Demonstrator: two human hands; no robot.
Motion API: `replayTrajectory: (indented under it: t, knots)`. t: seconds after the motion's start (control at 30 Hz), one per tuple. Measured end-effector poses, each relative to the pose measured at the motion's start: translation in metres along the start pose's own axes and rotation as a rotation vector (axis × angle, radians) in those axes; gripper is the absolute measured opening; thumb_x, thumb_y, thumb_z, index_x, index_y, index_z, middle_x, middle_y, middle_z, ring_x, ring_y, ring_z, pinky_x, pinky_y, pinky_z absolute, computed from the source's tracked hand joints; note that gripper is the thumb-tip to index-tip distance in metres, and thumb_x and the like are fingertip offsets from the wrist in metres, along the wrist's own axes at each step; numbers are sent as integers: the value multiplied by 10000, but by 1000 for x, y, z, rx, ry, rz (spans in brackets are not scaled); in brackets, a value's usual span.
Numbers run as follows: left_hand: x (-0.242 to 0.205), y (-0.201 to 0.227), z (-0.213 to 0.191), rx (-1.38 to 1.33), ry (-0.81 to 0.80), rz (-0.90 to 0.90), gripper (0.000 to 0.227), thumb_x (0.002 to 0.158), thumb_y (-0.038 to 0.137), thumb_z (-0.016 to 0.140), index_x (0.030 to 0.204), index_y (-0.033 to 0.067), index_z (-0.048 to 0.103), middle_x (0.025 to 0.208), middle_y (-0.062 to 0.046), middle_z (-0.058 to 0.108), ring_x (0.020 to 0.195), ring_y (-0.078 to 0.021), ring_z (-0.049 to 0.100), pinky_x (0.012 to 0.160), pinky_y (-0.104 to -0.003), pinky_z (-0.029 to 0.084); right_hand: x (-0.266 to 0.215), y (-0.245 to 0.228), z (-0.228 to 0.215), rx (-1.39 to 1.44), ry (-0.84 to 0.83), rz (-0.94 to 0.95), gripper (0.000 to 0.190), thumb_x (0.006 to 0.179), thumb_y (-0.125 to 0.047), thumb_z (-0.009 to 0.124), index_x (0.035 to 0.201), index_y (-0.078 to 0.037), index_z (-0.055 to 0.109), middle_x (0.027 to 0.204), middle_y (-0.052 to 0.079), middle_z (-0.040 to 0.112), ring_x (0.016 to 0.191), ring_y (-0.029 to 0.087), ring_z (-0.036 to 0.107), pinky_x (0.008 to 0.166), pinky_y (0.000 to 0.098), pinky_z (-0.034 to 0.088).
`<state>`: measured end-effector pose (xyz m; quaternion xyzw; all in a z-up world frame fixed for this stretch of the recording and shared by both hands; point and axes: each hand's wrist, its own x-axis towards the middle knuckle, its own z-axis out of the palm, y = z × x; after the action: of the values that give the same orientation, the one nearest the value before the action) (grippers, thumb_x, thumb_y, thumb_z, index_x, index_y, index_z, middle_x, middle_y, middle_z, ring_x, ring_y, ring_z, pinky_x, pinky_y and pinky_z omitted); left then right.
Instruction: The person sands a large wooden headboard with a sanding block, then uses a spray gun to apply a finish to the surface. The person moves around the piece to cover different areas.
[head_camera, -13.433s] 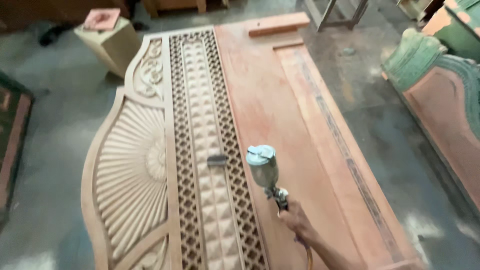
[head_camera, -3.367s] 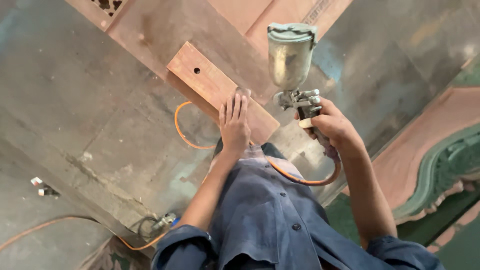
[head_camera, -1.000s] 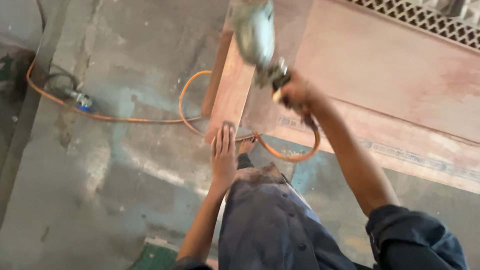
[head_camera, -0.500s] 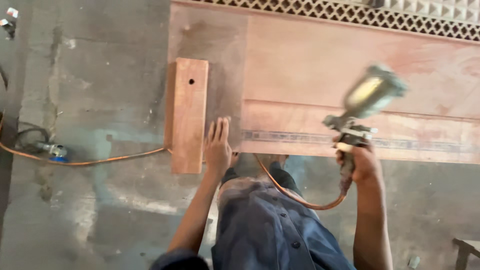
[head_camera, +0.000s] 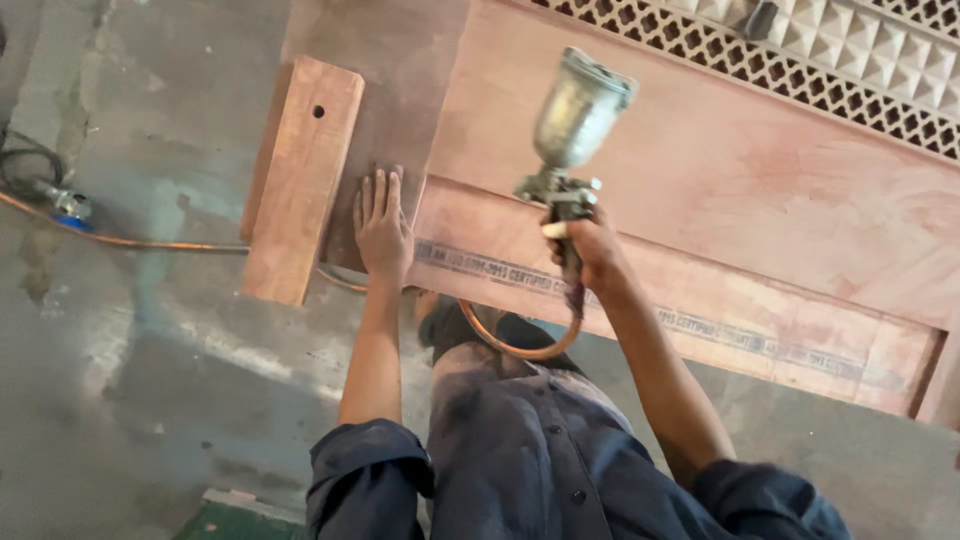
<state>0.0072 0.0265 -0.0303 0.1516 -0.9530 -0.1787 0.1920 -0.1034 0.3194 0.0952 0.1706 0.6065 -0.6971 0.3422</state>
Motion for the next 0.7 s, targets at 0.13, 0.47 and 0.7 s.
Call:
replayTrajectory:
  t: [0.13,0.47,0.7]
  knots:
    - [17,6,-1,39,-26,-18,521,997,79,538,1517,83,525,1562,-142,510,1453,-368,457,1218,-504,335,20,-26,30,-57,-75,26,190,780,90,657,940,-5,620,734,66,602,535,157,564,444,316,455]
    - [54,23,16,-52,-79,98,640,868,160,616,1480,10,506,1509,-223,505,1435,-386,428,1215,-521,277,104,-70,59,-76,27,-32,183,786,92,620,938,-8,600,712,85,591,503,172,560,415,328,446]
    - [105,65,65,-223,-129,213,554,952,50,554,1505,25,519,1535,-169,536,1482,-334,447,1264,-470,309,182,-124,51,-174,159,-163,326,762,102,631,1044,-40,546,729,84,608,496,172,571,397,333,453]
